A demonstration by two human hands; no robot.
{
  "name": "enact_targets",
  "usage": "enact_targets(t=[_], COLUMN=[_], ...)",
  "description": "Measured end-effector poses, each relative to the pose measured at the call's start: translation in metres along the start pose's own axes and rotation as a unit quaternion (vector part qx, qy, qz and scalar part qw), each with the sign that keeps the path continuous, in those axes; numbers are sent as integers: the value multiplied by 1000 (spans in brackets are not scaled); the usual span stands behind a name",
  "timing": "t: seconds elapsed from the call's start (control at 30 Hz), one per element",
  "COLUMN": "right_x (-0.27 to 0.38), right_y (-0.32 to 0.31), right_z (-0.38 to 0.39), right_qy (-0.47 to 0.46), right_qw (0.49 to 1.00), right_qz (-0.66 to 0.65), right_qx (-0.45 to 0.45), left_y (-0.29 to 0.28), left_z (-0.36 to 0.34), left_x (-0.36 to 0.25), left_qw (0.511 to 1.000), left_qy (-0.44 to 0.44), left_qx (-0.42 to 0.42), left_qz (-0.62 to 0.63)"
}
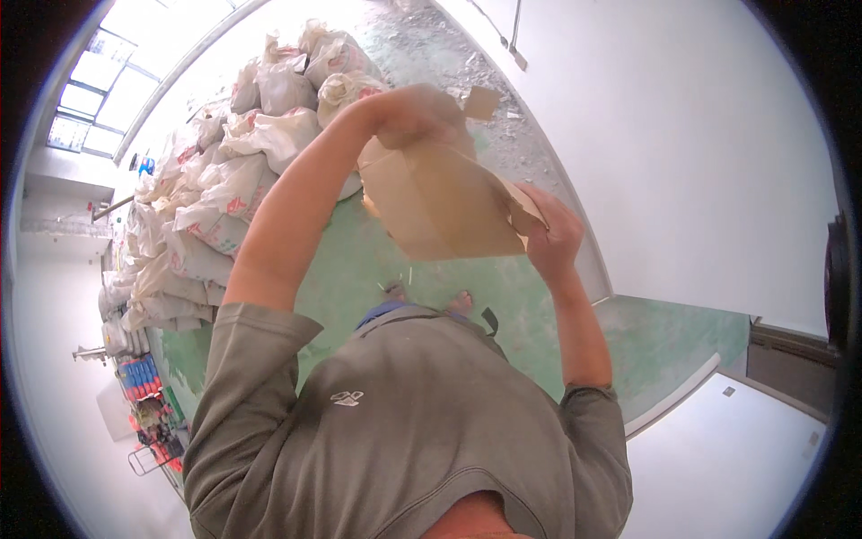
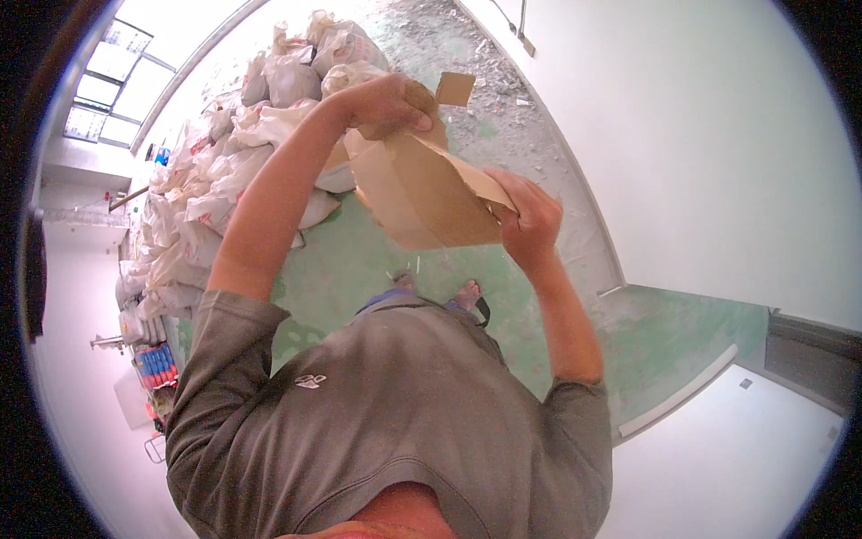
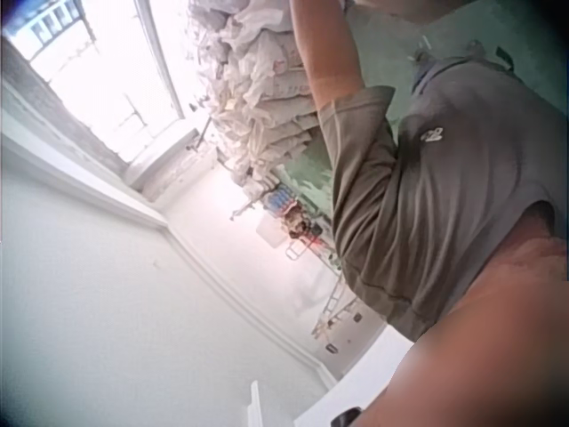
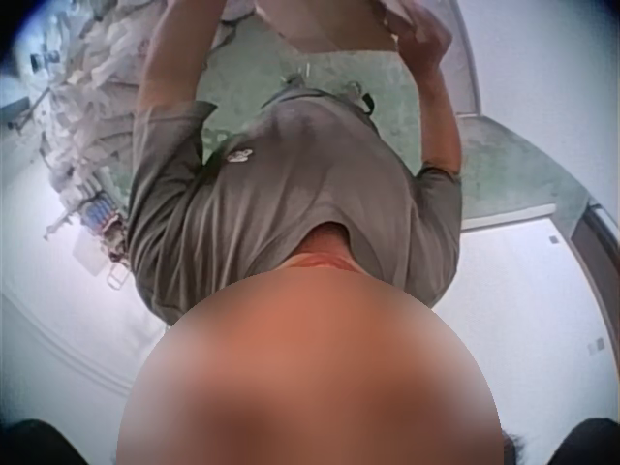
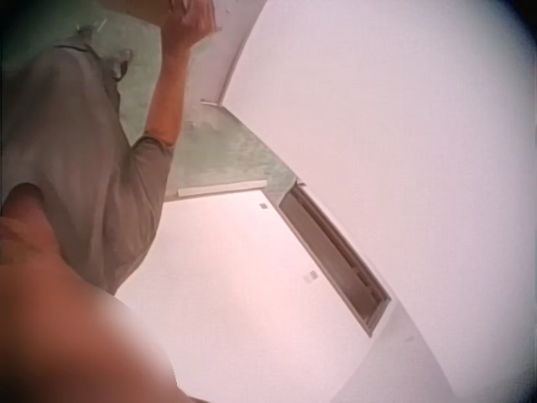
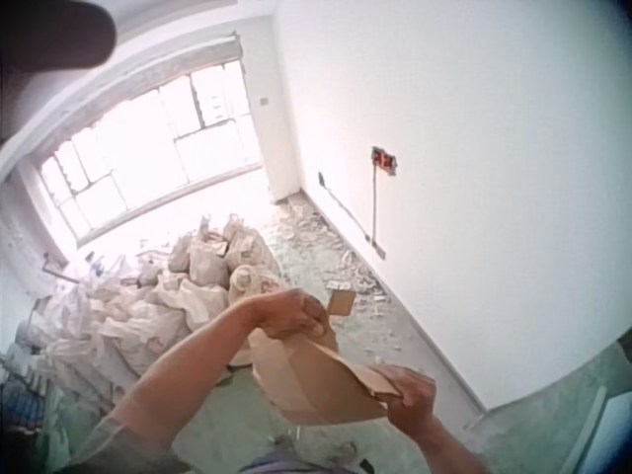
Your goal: The person is tearing pieces from a heavy paper bag and stuffing them into wall cavities around electrical wires to prepare the wall for renovation.
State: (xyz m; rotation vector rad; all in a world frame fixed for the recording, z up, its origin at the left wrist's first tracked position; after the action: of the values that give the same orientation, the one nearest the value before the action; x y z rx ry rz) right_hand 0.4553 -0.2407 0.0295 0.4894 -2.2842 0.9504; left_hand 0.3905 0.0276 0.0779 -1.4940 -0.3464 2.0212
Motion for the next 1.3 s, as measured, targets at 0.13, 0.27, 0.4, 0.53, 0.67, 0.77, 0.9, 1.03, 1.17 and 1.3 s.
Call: enact_targets(t=[0.13,0.27,0.4,0.53,0.67,0.77,0.9,1.03,1.17,1.3], right_x=[4,-21,-40,-70,-75,-64,-39,-29,-19,-13], right_y=[-6,-13,-5,-4,-9,-16,-28,-24,-19,-14], right_z=[6,11,7,13,12,5,-9,-20,-26,-27], right_qy=[18,288,362,394,393,373,349,335,313,320], right_qw=[999,938,796,752,772,824,893,906,916,914], right_qz=[-5,-166,-466,-511,-484,-419,-285,-258,-248,-235], right_qx=[-34,-97,-138,-134,-120,-81,-16,-35,-25,-76], left_y=[1,9,19,37,51,52,59,104,139,133], left_z=[-10,-19,-18,2,19,31,42,44,33,32], left_x=[-4,-29,-22,-38,-50,-50,-36,-21,-34,-42], left_qw=[995,998,968,963,962,935,877,843,868,835], left_qy=[60,-29,85,43,89,109,103,8,-48,-4], left_qx=[3,-49,-153,-229,-236,-273,-418,-522,-490,-549], left_qz=[-79,-5,-180,-138,-106,-197,-213,-128,-61,31])
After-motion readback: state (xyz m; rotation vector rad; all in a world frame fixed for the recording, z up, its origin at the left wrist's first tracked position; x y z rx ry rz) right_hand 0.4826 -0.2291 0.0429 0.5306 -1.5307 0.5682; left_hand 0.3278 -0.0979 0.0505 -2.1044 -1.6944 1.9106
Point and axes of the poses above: each hand's wrist, its own z-axis away from the middle knuckle, its own y-axis out of the palm, x = y × z, the point moved 3 cm from there along -z, towards the middle knuckle, and after that the axes turned 10 degrees about x, right-handed, at the moved point
